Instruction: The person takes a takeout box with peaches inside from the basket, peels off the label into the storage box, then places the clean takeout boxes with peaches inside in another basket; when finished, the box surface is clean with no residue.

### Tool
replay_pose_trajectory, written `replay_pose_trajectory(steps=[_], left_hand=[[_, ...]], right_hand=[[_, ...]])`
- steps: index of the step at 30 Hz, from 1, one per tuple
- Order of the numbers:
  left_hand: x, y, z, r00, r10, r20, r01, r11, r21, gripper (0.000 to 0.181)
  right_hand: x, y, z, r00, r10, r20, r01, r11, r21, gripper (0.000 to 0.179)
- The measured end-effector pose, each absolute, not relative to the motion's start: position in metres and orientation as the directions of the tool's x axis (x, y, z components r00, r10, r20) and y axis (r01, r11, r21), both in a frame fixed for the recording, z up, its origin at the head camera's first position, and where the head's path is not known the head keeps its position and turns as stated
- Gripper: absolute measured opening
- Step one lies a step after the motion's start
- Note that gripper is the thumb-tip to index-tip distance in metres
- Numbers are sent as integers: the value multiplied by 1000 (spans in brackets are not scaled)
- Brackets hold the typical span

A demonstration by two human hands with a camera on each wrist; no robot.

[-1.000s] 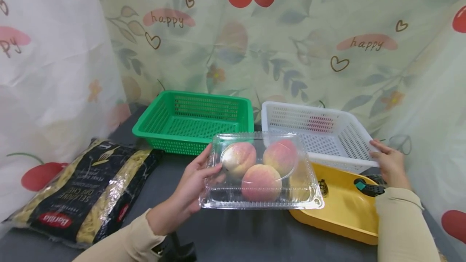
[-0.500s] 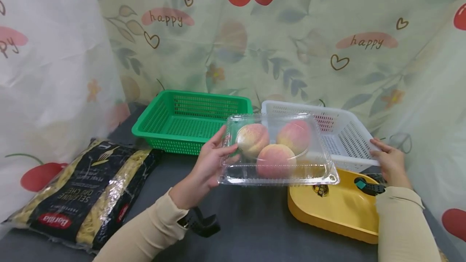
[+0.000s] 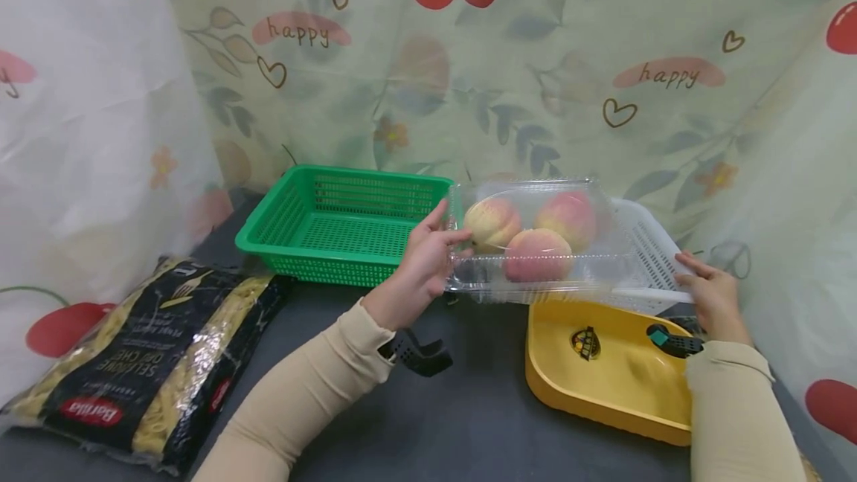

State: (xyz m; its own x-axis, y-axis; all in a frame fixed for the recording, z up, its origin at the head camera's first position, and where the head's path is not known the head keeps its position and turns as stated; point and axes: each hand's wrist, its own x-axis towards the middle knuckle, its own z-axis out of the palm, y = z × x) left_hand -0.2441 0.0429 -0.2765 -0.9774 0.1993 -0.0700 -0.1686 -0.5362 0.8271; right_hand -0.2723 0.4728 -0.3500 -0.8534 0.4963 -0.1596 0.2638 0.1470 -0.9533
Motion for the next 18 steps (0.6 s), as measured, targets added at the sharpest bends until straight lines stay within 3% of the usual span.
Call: replay_pose_trajectory(steps=[18], left_hand=[[-297, 103, -269, -974, 155, -168, -223, -485, 845, 74]], right_hand=[[-270, 474, -350, -857, 478, -191, 268, 96, -959, 52]])
